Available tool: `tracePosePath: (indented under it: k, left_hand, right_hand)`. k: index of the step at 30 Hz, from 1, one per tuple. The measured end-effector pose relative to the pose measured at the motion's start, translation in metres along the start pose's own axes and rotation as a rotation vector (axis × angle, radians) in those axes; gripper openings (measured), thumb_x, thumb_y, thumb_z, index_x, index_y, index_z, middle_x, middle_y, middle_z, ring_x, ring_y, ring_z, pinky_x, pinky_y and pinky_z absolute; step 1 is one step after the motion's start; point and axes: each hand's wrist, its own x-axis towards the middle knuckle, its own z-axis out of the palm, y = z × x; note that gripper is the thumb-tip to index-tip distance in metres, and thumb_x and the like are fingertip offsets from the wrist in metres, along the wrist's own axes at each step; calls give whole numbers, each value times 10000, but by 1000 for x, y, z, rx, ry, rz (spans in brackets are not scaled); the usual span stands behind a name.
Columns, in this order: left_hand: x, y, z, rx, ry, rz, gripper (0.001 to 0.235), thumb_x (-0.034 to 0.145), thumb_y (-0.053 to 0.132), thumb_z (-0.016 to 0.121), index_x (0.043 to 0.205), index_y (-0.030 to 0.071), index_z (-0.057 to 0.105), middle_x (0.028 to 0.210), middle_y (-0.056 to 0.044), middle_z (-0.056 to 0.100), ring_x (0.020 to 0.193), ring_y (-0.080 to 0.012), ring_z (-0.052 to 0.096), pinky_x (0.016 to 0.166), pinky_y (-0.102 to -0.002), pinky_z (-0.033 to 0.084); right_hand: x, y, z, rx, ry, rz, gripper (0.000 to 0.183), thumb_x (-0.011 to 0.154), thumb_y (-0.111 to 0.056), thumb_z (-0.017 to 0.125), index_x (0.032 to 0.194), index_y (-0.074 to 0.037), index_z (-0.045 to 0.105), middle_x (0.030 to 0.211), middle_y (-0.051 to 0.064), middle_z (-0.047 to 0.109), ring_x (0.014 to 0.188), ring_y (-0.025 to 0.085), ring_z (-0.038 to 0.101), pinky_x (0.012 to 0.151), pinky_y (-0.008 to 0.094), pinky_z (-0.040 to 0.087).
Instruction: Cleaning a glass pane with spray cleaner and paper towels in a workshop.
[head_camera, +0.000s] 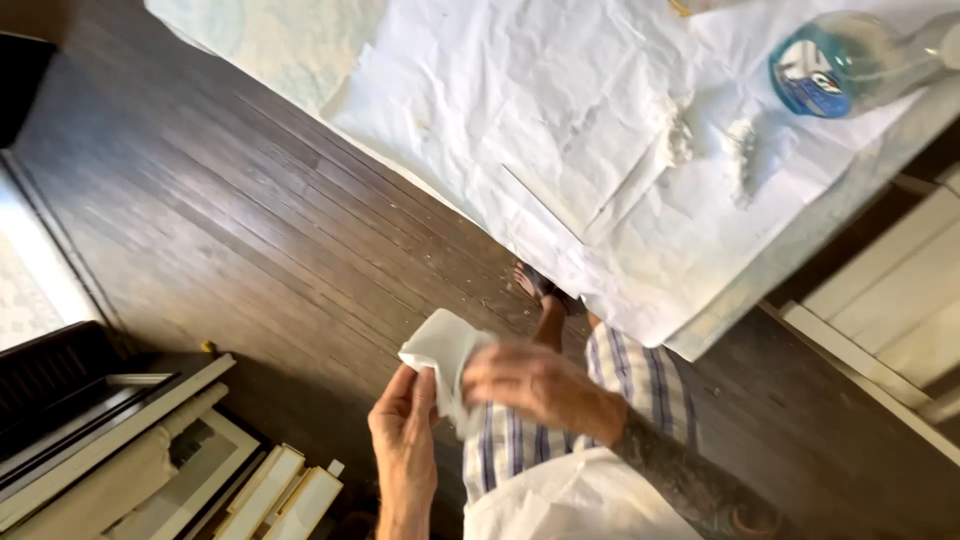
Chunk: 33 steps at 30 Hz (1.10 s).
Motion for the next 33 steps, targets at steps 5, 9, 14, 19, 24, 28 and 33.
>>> tracePosePath:
  k: [5, 9, 14, 19, 24, 28, 33]
  left_hand:
    - [2, 1, 3, -9, 41, 16, 354, 962, 177, 654, 1235, -29, 745, 1025, -91, 774, 877, -163, 687, 789, -345, 612]
    - [2, 0, -1, 46, 32, 21, 307, 980, 187, 647, 1177, -17, 764, 927, -66, 776, 771, -130, 666, 736, -325, 597]
    - [5, 5, 1, 26, 49, 6, 352, 969, 173, 642, 1235, -38, 735, 993, -98, 773, 847, -173, 693, 734, -335, 589]
    - [12, -1, -3, 22, -8, 32, 262, 1000, 170, 634, 1079, -60, 731, 902, -97, 713, 830, -132, 618, 727, -307, 532]
    - [11, 0, -7, 52, 41, -26, 381, 947, 195, 662, 1206, -68, 756, 993, -138, 784, 891, -196, 692, 793, -369, 592]
    - [12, 4, -9, 48, -46, -87, 402, 958, 218, 652, 1186, -98, 752, 930, -133, 750, 811, -197, 640, 750, -349, 522]
    - [32, -14, -18, 40, -59, -94, 431, 921, 204, 676, 1225, -93, 744, 1006, -165, 792, 842, -254, 692, 795, -388, 566]
  right_hand:
    - [-48, 83, -25, -262, 70, 243, 199, 930, -13, 712, 1118, -73, 686, 1208, 101, 705, 1109, 217, 687, 1038, 346, 569]
    - [-7, -19, 12, -165, 111, 9, 415, 922, 217, 499, 1010, -125, 717, 1096, -10, 726, 1109, 178, 706, 975, 261, 628]
    - [-62, 30, -10, -118, 466, 438, 334, 946, 73, 647, 1229, -104, 658, 1112, 105, 727, 964, 223, 748, 813, 317, 667]
    - [-7, 7, 20, -22, 318, 194, 247, 970, 54, 656, 1200, -32, 677, 1258, 132, 685, 1179, 269, 672, 997, 331, 615]
    - [-41, 129, -8, -319, 450, 463, 301, 903, 144, 621, 1114, -50, 712, 1188, 130, 744, 1120, 262, 699, 1057, 373, 530]
    - [-28, 91, 23, -499, 449, 504, 178, 991, 9, 627, 1121, -58, 729, 921, 61, 683, 700, 131, 588, 539, 200, 505]
    - [-26, 79, 4, -240, 180, 242, 289, 1004, -16, 640, 1234, -182, 694, 1254, 46, 667, 1112, 167, 668, 941, 228, 626]
